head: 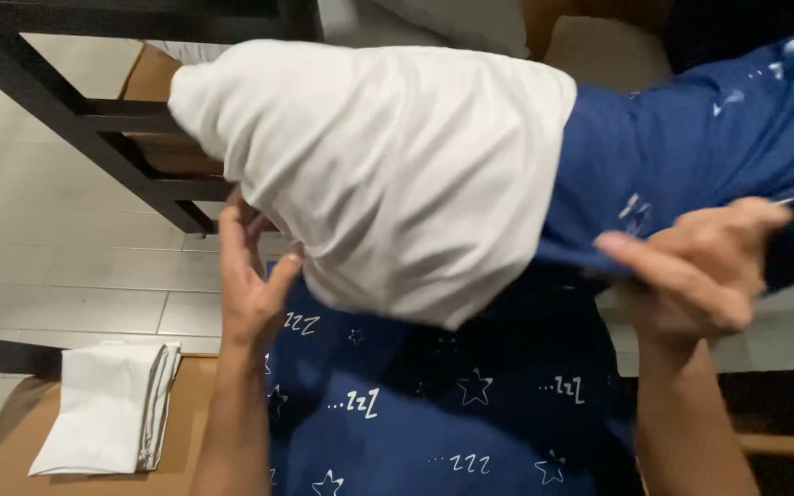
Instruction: The person inserts a white pillow into a blue pillowcase with star patterns. They align the corners, pull the fabric over the pillow, and smooth it out before placing the finished pillow on a nearby bed.
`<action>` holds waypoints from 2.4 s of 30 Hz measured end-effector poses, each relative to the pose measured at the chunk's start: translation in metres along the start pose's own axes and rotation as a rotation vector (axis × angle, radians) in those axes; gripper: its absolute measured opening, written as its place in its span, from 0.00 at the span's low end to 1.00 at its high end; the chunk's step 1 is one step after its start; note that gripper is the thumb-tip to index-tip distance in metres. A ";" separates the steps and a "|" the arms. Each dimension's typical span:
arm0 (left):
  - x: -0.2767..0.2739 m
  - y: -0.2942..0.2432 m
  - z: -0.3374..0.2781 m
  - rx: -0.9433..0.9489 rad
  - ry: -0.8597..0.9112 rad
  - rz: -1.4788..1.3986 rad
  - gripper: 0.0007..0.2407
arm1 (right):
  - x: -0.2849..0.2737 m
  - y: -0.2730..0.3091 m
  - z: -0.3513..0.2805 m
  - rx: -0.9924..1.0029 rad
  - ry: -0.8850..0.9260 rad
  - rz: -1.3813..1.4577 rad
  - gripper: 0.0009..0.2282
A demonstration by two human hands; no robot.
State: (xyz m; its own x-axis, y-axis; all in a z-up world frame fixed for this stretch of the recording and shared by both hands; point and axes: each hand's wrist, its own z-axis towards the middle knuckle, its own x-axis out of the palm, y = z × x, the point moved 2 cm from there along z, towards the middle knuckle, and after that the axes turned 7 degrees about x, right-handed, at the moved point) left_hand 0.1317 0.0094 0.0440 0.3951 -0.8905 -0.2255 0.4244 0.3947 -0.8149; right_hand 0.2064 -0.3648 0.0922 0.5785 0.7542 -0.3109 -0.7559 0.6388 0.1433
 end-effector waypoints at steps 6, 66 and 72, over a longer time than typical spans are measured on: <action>0.013 0.037 -0.008 0.030 -0.157 -0.181 0.39 | 0.021 0.034 -0.090 -0.015 0.416 0.231 0.01; -0.103 0.034 -0.060 -0.211 -0.750 -0.015 0.09 | 0.030 0.005 -0.088 0.528 0.880 -0.055 0.21; -0.096 0.044 -0.072 -0.188 -0.919 -0.091 0.09 | 0.029 0.000 -0.083 0.565 0.851 0.018 0.15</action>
State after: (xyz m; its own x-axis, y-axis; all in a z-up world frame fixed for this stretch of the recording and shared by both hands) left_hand 0.0542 0.0958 -0.0089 0.8889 -0.3566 0.2875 0.3785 0.2183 -0.8995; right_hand 0.1975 -0.3550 0.0048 -0.0080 0.5469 -0.8372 -0.3798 0.7728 0.5085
